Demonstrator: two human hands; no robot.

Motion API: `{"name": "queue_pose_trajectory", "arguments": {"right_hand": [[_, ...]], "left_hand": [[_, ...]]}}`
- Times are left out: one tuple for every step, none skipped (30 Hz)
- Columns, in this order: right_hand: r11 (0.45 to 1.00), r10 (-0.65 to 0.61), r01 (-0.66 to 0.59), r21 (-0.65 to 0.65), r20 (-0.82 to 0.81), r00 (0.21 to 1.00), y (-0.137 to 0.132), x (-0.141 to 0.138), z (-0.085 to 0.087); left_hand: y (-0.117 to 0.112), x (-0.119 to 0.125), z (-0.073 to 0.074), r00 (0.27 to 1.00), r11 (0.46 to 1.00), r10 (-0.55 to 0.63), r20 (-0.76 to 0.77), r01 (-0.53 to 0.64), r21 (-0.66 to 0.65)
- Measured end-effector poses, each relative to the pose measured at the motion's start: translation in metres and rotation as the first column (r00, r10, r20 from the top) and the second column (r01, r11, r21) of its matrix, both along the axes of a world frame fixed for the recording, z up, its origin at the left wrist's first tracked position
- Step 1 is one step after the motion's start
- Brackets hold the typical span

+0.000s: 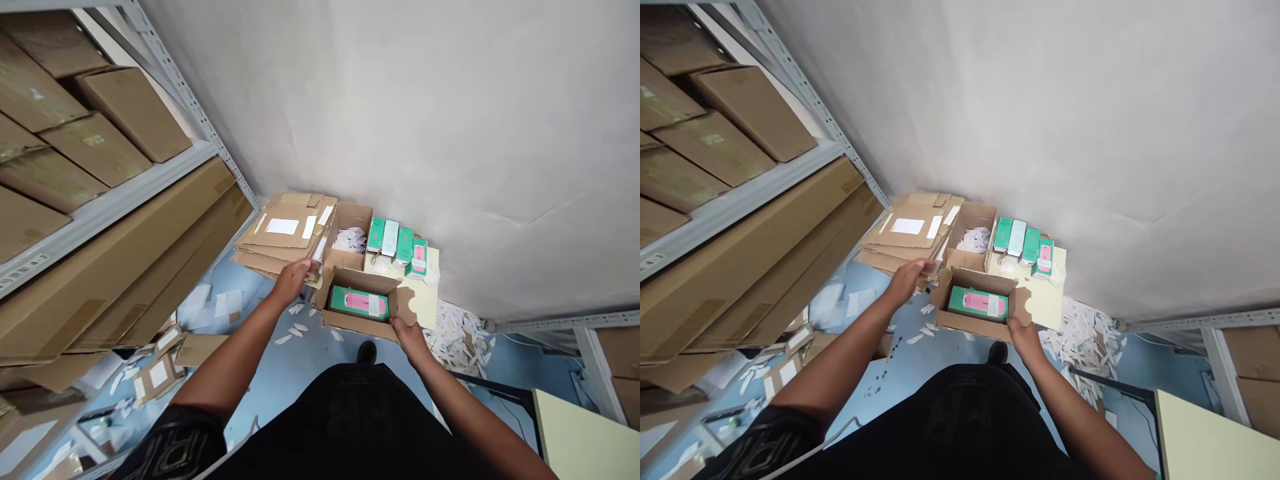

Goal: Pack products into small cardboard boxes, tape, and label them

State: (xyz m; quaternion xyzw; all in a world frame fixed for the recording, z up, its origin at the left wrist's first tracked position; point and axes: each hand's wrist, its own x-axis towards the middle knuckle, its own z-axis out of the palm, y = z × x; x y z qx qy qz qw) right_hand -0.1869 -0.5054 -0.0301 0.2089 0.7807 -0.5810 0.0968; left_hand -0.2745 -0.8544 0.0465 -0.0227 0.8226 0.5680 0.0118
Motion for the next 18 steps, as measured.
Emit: {"name": "queue_pose_trajectory", "arguments": {"right_hand": [[1.000,0.017,-0.018,-0.010,-0.008,1.000,-0.002,-0.005,0.001],[0.999,0.036,-0.036,-0.020,-0.017,0.999,-0.003,-0.011,0.002],[0.998,0.054,-0.055,-0.031,-0.022,0.998,-0.004,-0.016,0.003],[0.996,0.074,-0.075,-0.040,-0.023,0.997,-0.004,-0.021,0.003],[0.994,0.095,-0.096,-0.047,-0.019,0.995,-0.004,-0.026,0.002],[0.992,0.118,-0.119,-0.053,-0.012,0.993,-0.004,-0.031,0.001],[0.988,0.142,-0.142,-0.058,-0.006,0.990,-0.003,-0.035,0.000],[0.985,0.163,-0.163,-0.059,-0.001,0.987,-0.003,-0.039,-0.002],[0.982,0.181,-0.180,-0.057,0.010,0.983,-0.002,-0.043,-0.003],[0.980,0.194,-0.192,-0.053,0.026,0.981,-0.002,-0.045,-0.004],[0.979,0.201,-0.199,-0.046,0.043,0.979,-0.003,-0.048,-0.005],[0.980,0.197,-0.195,-0.038,0.057,0.979,-0.004,-0.049,-0.005],[0.982,0.186,-0.184,-0.032,0.070,0.980,-0.006,-0.050,-0.006],[0.986,0.168,-0.166,-0.029,0.081,0.982,-0.009,-0.050,-0.006],[0.989,0.148,-0.146,-0.029,0.091,0.985,-0.012,-0.050,-0.007],[0.992,0.129,-0.127,-0.030,0.101,0.987,-0.016,-0.050,-0.008],[0.993,0.115,-0.112,-0.032,0.116,0.987,-0.021,-0.049,-0.009],[0.994,0.106,-0.103,-0.032,0.132,0.986,-0.026,-0.047,-0.009]], "left_hand": [[0.003,-0.018,0.013,0.999,0.994,0.008,-0.046,-0.013,-0.109],[0.008,-0.036,0.025,0.997,0.971,-0.026,-0.066,0.010,-0.238],[0.015,-0.055,0.034,0.994,0.940,-0.072,-0.080,0.041,-0.339],[0.025,-0.074,0.040,0.985,0.900,-0.153,-0.075,0.108,-0.422],[0.035,-0.094,0.042,0.968,0.843,-0.246,-0.048,0.189,-0.504],[0.046,-0.113,0.041,0.940,0.761,-0.342,-0.009,0.271,-0.589],[0.058,-0.133,0.038,0.913,0.676,-0.408,0.029,0.323,-0.663],[0.069,-0.152,0.031,0.890,0.592,-0.445,0.096,0.372,-0.715],[0.079,-0.169,0.024,0.870,0.519,-0.454,0.189,0.432,-0.738],[0.089,-0.185,0.014,0.852,0.459,-0.428,0.300,0.491,-0.740],[0.098,-0.199,0.005,0.827,0.414,-0.384,0.411,0.552,-0.724],[0.105,-0.211,-0.006,0.804,0.390,-0.357,0.475,0.590,-0.707],[0.111,-0.221,-0.017,0.785,0.373,-0.334,0.522,0.618,-0.692],[0.115,-0.230,-0.028,0.770,0.361,-0.317,0.554,0.638,-0.680],[0.119,-0.237,-0.040,0.760,0.350,-0.310,0.572,0.650,-0.674],[0.120,-0.243,-0.052,0.752,0.339,-0.301,0.586,0.659,-0.671],[0.121,-0.249,-0.065,0.748,0.332,-0.291,0.597,0.664,-0.670],[0.121,-0.254,-0.077,0.746,0.328,-0.282,0.603,0.666,-0.670]]}}
